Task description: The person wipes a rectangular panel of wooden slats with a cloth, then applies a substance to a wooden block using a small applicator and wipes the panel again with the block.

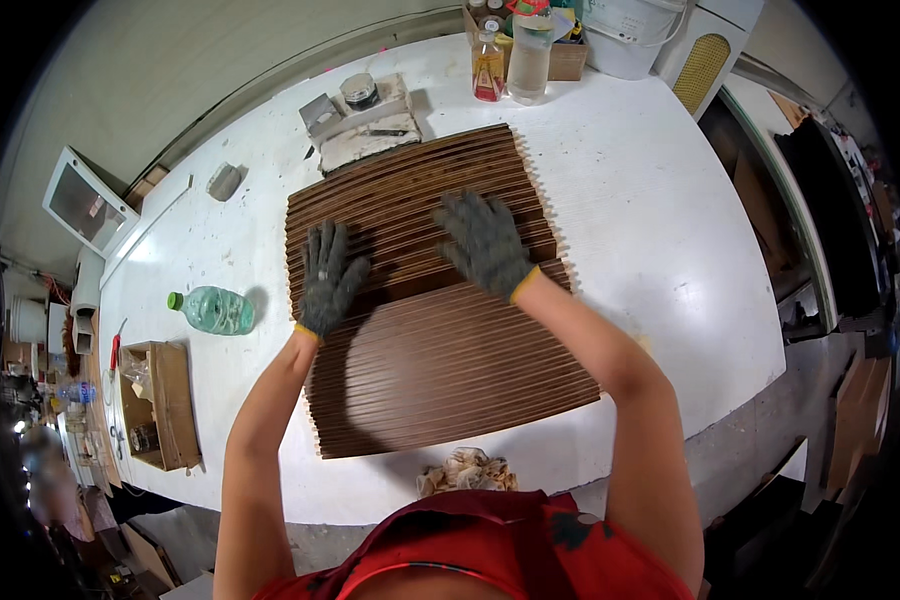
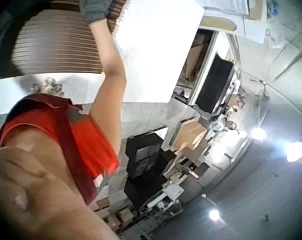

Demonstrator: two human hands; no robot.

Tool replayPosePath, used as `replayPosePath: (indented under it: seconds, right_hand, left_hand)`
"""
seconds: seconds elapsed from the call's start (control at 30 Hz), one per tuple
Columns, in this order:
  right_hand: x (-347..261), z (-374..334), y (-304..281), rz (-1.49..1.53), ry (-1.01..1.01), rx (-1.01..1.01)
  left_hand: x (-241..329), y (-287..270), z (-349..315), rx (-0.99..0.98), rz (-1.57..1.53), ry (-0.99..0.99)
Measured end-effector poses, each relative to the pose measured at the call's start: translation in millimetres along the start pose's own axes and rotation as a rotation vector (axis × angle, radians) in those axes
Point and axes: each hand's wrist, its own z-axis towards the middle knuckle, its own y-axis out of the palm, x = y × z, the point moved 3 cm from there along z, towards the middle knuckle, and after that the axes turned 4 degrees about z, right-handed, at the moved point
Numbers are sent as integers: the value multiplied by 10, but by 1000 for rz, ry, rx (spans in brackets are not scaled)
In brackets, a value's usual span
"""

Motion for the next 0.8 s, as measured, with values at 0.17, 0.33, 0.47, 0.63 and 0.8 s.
replayPosePath:
  seconds: [0.17,0.33,0.47,0.63,0.8]
  right_hand:
    - [-501,-794,-374,-2,136,-362]
    - [-452,-896,-368,-12,192,-297]
    - [-309,-670,-338,11,290,-351]
    - [-217,-595,-263,22,326,-377]
    - [-256,-603,-245,13,291,-352]
  left_hand:
    - [439,-44,-808,-101,14,169]
    - [599,-69,-998,34,41,316]
    - [638,-69,-865,27,84,265]
    - [650,-38,-783,45,25,67]
    - [658,-26,-868,51,21,35]
